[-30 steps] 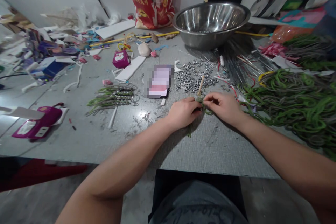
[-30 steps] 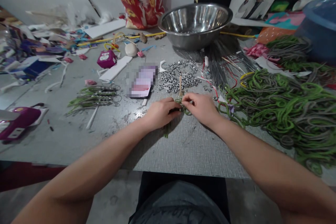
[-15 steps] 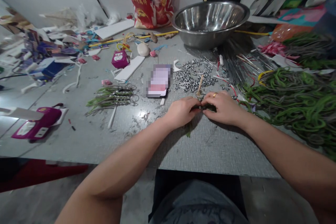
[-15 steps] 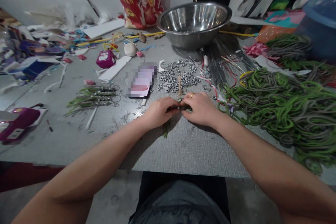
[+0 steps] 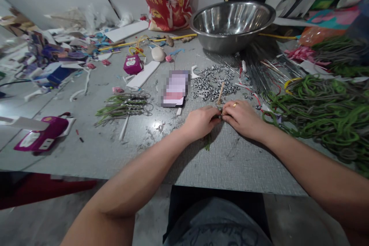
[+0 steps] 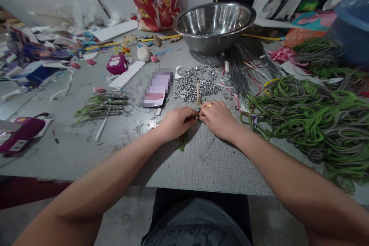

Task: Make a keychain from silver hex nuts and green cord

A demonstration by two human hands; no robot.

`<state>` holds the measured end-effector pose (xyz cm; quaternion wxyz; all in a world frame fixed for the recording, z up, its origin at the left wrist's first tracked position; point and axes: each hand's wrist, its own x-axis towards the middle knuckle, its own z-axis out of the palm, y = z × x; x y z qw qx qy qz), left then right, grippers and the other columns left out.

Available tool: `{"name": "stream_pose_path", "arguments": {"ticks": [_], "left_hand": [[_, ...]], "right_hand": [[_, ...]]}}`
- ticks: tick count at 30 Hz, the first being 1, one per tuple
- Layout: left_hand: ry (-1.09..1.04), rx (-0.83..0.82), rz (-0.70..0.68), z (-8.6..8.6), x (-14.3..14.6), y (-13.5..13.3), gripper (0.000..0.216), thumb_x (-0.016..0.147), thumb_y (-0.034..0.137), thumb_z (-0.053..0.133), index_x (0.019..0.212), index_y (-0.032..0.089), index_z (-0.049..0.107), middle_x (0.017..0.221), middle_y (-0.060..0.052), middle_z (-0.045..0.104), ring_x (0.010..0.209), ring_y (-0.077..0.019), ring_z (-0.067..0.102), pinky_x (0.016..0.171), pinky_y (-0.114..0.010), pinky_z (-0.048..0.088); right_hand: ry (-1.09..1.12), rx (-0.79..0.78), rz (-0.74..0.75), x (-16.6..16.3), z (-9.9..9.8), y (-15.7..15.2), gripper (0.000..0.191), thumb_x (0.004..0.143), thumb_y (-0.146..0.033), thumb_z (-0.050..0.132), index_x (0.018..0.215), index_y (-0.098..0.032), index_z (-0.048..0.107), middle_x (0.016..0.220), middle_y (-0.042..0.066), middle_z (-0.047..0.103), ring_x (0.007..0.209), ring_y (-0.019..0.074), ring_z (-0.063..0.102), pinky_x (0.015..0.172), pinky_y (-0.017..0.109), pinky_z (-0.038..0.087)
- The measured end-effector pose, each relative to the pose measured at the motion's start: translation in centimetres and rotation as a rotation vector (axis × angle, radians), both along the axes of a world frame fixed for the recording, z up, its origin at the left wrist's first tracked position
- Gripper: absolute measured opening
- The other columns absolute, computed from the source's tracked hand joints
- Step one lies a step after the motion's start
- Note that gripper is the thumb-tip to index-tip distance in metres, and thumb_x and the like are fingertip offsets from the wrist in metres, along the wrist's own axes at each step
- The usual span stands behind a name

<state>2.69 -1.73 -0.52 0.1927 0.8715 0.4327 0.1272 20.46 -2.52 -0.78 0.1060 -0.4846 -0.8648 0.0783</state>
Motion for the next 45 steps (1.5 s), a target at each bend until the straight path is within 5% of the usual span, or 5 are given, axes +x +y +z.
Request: {"name": "stream_pose_path", "arguments": {"ticks": [5,16,27,35,45], "left_hand": [[-0.007,-0.004,-0.003,-0.1,0.0,0.1,0.017,0.085,0.023,0.052,0.097,0.018,0.064,0.095,-0.005,0.067,0.086,-0.0179,0.062,0.074,-0.03,0.048],[0.036,0.037,0.019,0.1,0.1,-0.1,0.018,0.084,0.024,0.053,0.097,0.018,0.064,0.092,-0.005,0.066,0.081,-0.0178,0.062,0.069,-0.03,0.047],[0.126,0.16,0.044,-0.2,0.9,-1.1,0.03,0.083,0.041,0.055,0.097,0.015,0.061,0.092,-0.008,0.063,0.084,-0.0223,0.062,0.063,-0.031,0.048],[0.165,0.148,0.043,0.2,0.9,-1.2,0.034,0.083,0.045,0.056,0.1,0.016,0.058,0.094,-0.008,0.062,0.088,-0.0224,0.061,0.065,-0.031,0.048],[0.151,0.119,0.026,0.5,0.8,-1.4,0.046,0.076,0.05,0.063,0.108,0.017,0.056,0.101,-0.008,0.059,0.092,-0.024,0.06,0.069,-0.032,0.05]], "right_hand": [[0.088,-0.019,-0.042,0.5,-0.3,0.3,0.009,0.081,-0.028,0.057,0.082,-0.02,0.06,0.091,0.007,0.063,0.091,0.024,0.055,0.079,0.037,0.038],[-0.049,-0.03,-0.081,0.9,-0.1,-0.1,0.089,0.063,-0.062,0.066,0.133,-0.012,0.042,0.132,0.02,0.049,0.122,0.0374,0.042,0.095,0.053,0.032],[-0.094,-0.189,-0.066,1.0,0.2,0.1,0.102,0.064,-0.064,0.062,0.142,-0.008,0.027,0.146,0.024,0.03,0.134,0.0389,0.025,0.103,0.067,0.015],[-0.083,-0.064,-0.055,2.8,1.8,0.7,0.035,0.087,-0.043,0.043,0.104,-0.024,0.066,0.133,0.01,0.053,0.126,0.0325,0.041,0.1,0.067,0.019],[-0.366,0.052,-0.031,2.6,1.5,0.1,0.042,0.087,-0.019,0.035,0.122,-0.029,0.057,0.138,0.008,0.048,0.13,0.0335,0.035,0.094,0.075,0.015]]}}
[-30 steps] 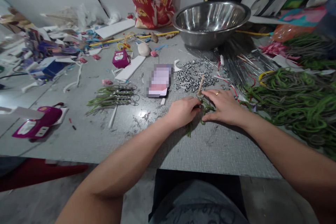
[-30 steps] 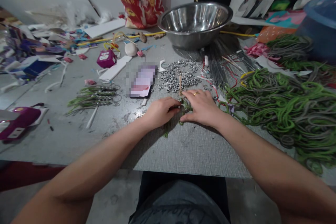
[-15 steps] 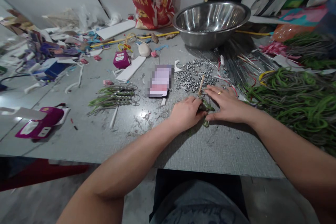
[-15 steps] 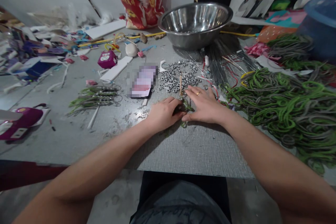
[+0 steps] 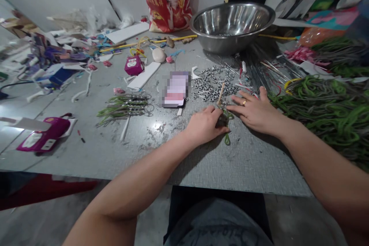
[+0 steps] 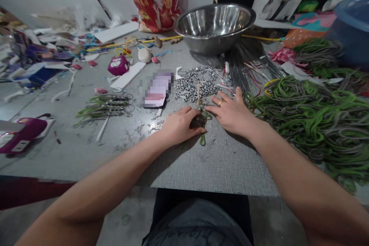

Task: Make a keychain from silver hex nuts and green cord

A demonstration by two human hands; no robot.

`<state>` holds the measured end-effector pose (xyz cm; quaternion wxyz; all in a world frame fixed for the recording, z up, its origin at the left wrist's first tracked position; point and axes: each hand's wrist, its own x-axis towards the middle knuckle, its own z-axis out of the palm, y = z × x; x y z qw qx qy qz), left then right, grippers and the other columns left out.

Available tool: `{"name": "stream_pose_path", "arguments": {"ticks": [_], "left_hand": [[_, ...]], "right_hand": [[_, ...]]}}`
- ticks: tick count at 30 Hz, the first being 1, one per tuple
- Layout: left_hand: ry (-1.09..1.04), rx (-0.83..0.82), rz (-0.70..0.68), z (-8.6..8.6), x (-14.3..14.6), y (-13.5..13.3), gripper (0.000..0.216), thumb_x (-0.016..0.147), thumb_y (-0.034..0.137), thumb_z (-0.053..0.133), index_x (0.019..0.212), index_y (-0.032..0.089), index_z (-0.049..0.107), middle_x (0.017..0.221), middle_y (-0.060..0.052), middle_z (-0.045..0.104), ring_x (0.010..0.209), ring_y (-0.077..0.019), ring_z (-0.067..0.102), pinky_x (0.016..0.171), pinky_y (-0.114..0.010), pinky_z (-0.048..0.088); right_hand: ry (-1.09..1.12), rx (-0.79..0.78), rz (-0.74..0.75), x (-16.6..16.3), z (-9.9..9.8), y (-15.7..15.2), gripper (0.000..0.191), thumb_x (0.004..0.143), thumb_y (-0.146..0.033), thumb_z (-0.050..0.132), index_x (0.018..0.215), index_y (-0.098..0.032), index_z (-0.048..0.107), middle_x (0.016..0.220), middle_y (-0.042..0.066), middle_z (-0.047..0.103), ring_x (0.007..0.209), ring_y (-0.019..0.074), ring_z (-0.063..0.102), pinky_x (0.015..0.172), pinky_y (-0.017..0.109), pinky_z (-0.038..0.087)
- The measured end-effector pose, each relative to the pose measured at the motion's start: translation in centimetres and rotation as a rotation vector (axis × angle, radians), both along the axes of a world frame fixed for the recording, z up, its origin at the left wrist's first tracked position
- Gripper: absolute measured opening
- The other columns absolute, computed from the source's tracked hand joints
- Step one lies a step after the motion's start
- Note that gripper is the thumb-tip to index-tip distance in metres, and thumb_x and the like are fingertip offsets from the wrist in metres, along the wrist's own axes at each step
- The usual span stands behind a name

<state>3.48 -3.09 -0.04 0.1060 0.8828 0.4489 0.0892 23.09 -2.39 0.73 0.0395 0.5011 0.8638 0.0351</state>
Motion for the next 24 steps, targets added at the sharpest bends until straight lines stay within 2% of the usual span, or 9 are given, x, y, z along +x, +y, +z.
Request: {"name": "stream_pose_path", "arguments": {"ticks": [9,19,21,24], "left_hand": [[0.011,0.001,-0.089,0.2,-0.1,-0.2,0.078,0.063,0.063,0.067,0.121,0.015,0.048,0.107,-0.011,0.052,0.097,-0.0281,0.057,0.078,-0.039,0.049],[-0.018,-0.005,-0.115,0.1,-0.1,-0.2,0.086,0.06,0.065,0.068,0.125,0.014,0.045,0.108,-0.013,0.051,0.099,-0.0304,0.056,0.081,-0.044,0.049],[-0.056,-0.02,-0.126,0.2,-0.3,-0.1,0.081,0.063,0.062,0.067,0.124,0.013,0.045,0.109,-0.013,0.051,0.099,-0.0303,0.056,0.081,-0.044,0.049],[-0.192,-0.093,-0.132,0.3,-1.0,0.5,0.045,0.08,0.04,0.058,0.115,0.013,0.051,0.107,-0.011,0.053,0.095,-0.0228,0.057,0.082,-0.038,0.049]], "right_hand": [[0.002,0.064,-0.051,-0.7,-0.6,-0.2,0.047,0.086,-0.014,0.032,0.126,-0.023,0.054,0.14,0.013,0.045,0.132,0.0345,0.031,0.095,0.073,0.015],[0.059,0.071,-0.051,-0.7,-1.0,-0.2,0.046,0.084,-0.013,0.033,0.122,-0.022,0.056,0.138,0.013,0.047,0.131,0.0352,0.032,0.094,0.074,0.014],[0.079,0.089,-0.047,-0.7,-1.0,-0.1,0.044,0.083,-0.012,0.035,0.12,-0.021,0.057,0.136,0.014,0.049,0.13,0.0355,0.034,0.094,0.073,0.015],[0.237,0.201,-0.009,-0.7,-0.6,0.0,0.037,0.084,-0.014,0.036,0.111,-0.019,0.062,0.125,0.013,0.058,0.119,0.0311,0.047,0.098,0.066,0.02]]}}
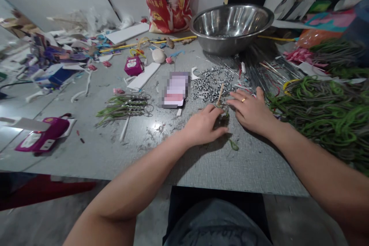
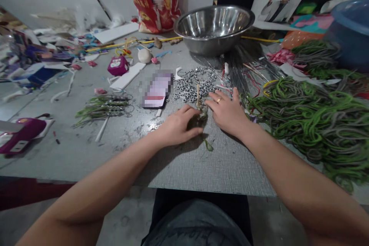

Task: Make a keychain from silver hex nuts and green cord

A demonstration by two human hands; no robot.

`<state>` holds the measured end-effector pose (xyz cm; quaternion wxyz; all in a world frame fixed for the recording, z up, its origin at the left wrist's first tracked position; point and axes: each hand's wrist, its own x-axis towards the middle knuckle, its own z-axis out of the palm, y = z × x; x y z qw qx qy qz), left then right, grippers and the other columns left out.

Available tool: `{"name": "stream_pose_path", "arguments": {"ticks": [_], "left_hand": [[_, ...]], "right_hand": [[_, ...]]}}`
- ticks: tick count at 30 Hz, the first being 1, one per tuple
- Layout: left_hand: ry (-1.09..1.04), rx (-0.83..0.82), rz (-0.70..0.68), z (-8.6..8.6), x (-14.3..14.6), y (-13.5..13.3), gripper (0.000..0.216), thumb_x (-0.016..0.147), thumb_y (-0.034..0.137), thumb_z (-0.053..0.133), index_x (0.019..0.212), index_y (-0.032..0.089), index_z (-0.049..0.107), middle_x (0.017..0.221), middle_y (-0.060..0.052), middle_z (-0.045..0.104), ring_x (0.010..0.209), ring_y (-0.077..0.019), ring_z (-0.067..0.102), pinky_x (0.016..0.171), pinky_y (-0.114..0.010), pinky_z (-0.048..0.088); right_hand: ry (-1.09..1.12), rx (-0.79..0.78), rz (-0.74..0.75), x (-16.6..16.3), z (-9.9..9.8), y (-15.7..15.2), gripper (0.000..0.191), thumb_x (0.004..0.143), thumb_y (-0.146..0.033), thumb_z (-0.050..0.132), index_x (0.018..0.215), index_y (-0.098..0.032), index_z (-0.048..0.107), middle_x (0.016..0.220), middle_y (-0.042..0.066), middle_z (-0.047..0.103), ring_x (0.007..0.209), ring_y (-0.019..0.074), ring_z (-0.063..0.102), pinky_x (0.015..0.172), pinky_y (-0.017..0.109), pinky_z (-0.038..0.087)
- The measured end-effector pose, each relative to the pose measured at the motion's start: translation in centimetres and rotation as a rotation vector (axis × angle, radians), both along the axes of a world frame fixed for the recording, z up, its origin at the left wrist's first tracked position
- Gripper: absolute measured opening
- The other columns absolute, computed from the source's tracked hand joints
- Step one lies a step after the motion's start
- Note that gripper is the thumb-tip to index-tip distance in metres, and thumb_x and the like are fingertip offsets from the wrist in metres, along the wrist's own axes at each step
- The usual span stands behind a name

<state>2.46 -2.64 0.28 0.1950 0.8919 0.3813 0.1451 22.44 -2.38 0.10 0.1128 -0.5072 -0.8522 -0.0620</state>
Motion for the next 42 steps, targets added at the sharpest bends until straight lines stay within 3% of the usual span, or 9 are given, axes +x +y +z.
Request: {"name": "stream_pose_path", "arguments": {"ticks": [2,5,9,13,19,24,27,32,42], "left_hand": [[-0.124,-0.056,0.021,-0.1,-0.6,0.6,0.021,0.082,0.021,0.051,0.101,0.013,0.055,0.098,-0.008,0.057,0.088,-0.0168,0.058,0.081,-0.032,0.048],[-0.254,-0.108,0.049,-0.3,-1.2,1.4,0.017,0.079,0.008,0.044,0.09,0.015,0.056,0.088,-0.004,0.06,0.084,-0.0125,0.057,0.078,-0.027,0.048],[-0.324,-0.145,0.06,-0.7,-1.2,1.8,0.019,0.077,0.006,0.041,0.084,0.016,0.056,0.085,-0.002,0.062,0.081,-0.0113,0.057,0.076,-0.026,0.048],[-0.344,-0.141,0.093,-0.8,-0.9,1.7,0.022,0.077,0.006,0.04,0.084,0.016,0.058,0.084,-0.001,0.062,0.08,-0.011,0.057,0.074,-0.027,0.049],[-0.382,-0.097,0.07,-1.0,-0.8,1.7,0.02,0.076,0.005,0.042,0.081,0.016,0.059,0.082,-0.001,0.063,0.079,-0.0105,0.058,0.074,-0.027,0.049],[-0.485,0.057,0.071,-1.0,-0.9,1.5,0.025,0.077,0.004,0.039,0.085,0.016,0.06,0.085,-0.004,0.062,0.084,-0.0114,0.057,0.077,-0.028,0.048],[-0.499,0.117,0.069,-0.9,-0.7,1.1,0.017,0.081,0.016,0.046,0.091,0.016,0.06,0.096,-0.007,0.061,0.081,-0.0119,0.057,0.069,-0.026,0.049],[-0.508,0.201,0.029,-0.9,-0.3,0.7,0.017,0.082,0.03,0.055,0.091,0.016,0.059,0.098,-0.008,0.06,0.08,-0.0121,0.058,0.062,-0.024,0.049],[-0.498,0.403,0.074,-1.3,-0.2,0.8,0.008,0.085,0.021,0.054,0.081,0.016,0.058,0.088,-0.006,0.064,0.08,-0.0108,0.06,0.069,-0.023,0.05]], "right_hand": [[0.147,0.08,0.082,-0.1,0.4,-0.1,0.03,0.085,-0.017,0.039,0.1,-0.019,0.065,0.108,0.01,0.066,0.105,0.0257,0.056,0.098,0.054,0.03],[0.263,0.077,0.287,-0.7,0.9,-0.8,0.024,0.086,-0.02,0.042,0.092,-0.02,0.066,0.091,0.007,0.068,0.088,0.0212,0.058,0.082,0.04,0.043],[0.191,0.011,0.541,-2.6,0.5,-2.3,0.027,0.089,-0.021,0.042,0.105,-0.017,0.064,0.09,0.008,0.066,0.084,0.0197,0.055,0.074,0.035,0.042],[0.046,-0.1,0.582,-4.4,-0.2,-3.3,0.025,0.09,-0.023,0.043,0.1,-0.021,0.066,0.083,0.006,0.063,0.079,0.0188,0.051,0.07,0.034,0.037],[0.15,-0.213,0.555,-4.8,-0.2,-3.2,0.022,0.088,-0.018,0.044,0.075,-0.016,0.061,0.069,0.004,0.059,0.071,0.0172,0.049,0.067,0.033,0.036],[0.876,-0.373,0.197,-3.5,-0.1,-1.8,0.012,0.085,-0.027,0.047,0.079,-0.02,0.055,0.073,0.001,0.059,0.068,0.0135,0.052,0.064,0.028,0.041],[1.128,-0.432,0.032,-3.0,-0.3,-1.1,0.014,0.079,-0.035,0.056,0.079,-0.021,0.055,0.071,-0.001,0.057,0.066,0.013,0.052,0.063,0.028,0.043],[1.26,-0.529,0.016,-3.4,-0.3,-1.0,0.021,0.072,-0.041,0.063,0.076,-0.021,0.056,0.07,-0.001,0.057,0.067,0.0132,0.052,0.065,0.03,0.045],[1.378,-0.62,-0.031,-3.7,-0.3,-1.3,0.023,0.069,-0.042,0.067,0.073,-0.02,0.063,0.064,-0.002,0.058,0.062,0.0116,0.052,0.063,0.029,0.044]]}}
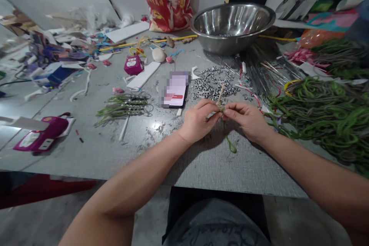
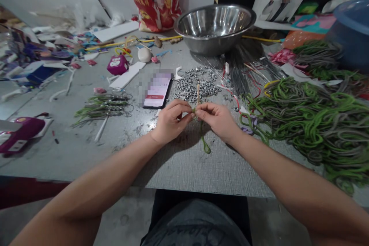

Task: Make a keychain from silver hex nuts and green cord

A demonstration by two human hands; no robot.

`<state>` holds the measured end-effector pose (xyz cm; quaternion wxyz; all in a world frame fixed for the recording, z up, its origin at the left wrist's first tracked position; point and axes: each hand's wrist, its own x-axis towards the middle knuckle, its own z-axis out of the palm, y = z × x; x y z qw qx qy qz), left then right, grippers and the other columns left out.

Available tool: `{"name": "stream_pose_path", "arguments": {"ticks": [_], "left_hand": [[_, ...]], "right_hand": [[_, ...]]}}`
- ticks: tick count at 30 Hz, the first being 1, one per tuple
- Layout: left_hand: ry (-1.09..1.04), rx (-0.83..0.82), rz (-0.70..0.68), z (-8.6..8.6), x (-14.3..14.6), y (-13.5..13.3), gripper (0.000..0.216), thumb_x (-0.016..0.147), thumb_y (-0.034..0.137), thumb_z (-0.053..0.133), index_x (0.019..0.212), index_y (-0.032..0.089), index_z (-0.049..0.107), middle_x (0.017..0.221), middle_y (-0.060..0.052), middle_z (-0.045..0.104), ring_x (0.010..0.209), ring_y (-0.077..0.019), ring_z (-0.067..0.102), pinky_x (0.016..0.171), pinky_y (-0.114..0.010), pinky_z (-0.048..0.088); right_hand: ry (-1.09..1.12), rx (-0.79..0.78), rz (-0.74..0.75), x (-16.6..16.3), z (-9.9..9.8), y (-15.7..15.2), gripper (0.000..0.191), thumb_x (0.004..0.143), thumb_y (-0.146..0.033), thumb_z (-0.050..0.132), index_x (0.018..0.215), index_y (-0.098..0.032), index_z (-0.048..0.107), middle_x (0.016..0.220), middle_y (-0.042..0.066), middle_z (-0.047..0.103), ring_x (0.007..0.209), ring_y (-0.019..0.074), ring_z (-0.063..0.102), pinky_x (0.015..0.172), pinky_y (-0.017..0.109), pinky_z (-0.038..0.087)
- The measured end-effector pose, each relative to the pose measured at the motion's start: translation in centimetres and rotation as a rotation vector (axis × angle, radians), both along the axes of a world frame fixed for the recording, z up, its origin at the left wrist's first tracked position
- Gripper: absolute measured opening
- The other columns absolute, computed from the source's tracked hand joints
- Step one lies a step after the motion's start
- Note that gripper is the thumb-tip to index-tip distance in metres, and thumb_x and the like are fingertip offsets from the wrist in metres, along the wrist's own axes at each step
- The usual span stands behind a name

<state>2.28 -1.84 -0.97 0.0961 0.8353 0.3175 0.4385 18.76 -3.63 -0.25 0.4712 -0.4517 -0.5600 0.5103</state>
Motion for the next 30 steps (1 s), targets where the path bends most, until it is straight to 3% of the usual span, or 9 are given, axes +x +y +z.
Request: {"name": "stream_pose_path", "arguments": {"ticks": [5,8,15,22,26,30], "left_hand": [[0.132,0.041,0.022,0.0,0.0,-0.1,0.013,0.086,0.019,0.048,0.081,0.016,0.059,0.086,-0.006,0.064,0.077,-0.0125,0.061,0.065,-0.023,0.049],[0.241,0.002,0.012,0.0,0.0,-0.2,0.016,0.087,0.021,0.045,0.078,0.016,0.057,0.085,-0.007,0.064,0.075,-0.0136,0.06,0.064,-0.025,0.048],[0.235,-0.145,-0.007,-0.4,0.1,0.1,0.016,0.089,0.018,0.041,0.083,0.016,0.055,0.075,-0.001,0.064,0.063,-0.0097,0.058,0.057,-0.021,0.044],[0.141,-0.195,-0.055,-0.5,0.1,0.3,0.017,0.086,0.015,0.049,0.101,0.014,0.056,0.081,-0.002,0.067,0.071,-0.0092,0.062,0.063,-0.019,0.047],[0.182,-0.154,-0.025,-0.6,0.1,0.4,0.015,0.088,0.02,0.047,0.087,0.015,0.061,0.079,-0.003,0.068,0.071,-0.0103,0.062,0.062,-0.021,0.046],[0.179,-0.18,0.02,-0.7,0.1,0.6,0.018,0.088,0.02,0.047,0.083,0.016,0.063,0.077,-0.003,0.068,0.07,-0.0108,0.062,0.061,-0.022,0.046]], "right_hand": [[-0.263,0.12,-0.036,0.1,0.3,-0.4,0.026,0.067,-0.043,0.068,0.075,-0.019,0.062,0.066,-0.001,0.06,0.059,0.012,0.05,0.057,0.028,0.041],[-0.433,0.201,-0.047,0.4,0.3,-0.4,0.021,0.075,-0.04,0.061,0.073,-0.019,0.06,0.064,-0.001,0.059,0.057,0.0115,0.048,0.054,0.026,0.037],[-0.488,0.271,-0.03,1.1,-0.1,0.2,0.017,0.08,-0.033,0.054,0.075,-0.018,0.061,0.067,0.0,0.062,0.062,0.0128,0.053,0.057,0.025,0.038],[-0.483,0.34,-0.007,1.1,-0.2,0.2,0.015,0.08,-0.029,0.055,0.074,-0.019,0.063,0.071,0.001,0.065,0.067,0.0143,0.056,0.063,0.027,0.04],[-0.564,0.392,-0.011,1.2,-0.1,0.3,0.018,0.083,-0.031,0.053,0.073,-0.019,0.062,0.07,0.001,0.064,0.067,0.015,0.056,0.064,0.028,0.04],[-0.82,0.506,-0.007,1.6,-0.2,0.6,0.021,0.082,-0.037,0.055,0.077,-0.018,0.062,0.074,0.005,0.064,0.072,0.0188,0.056,0.066,0.031,0.039]]}}
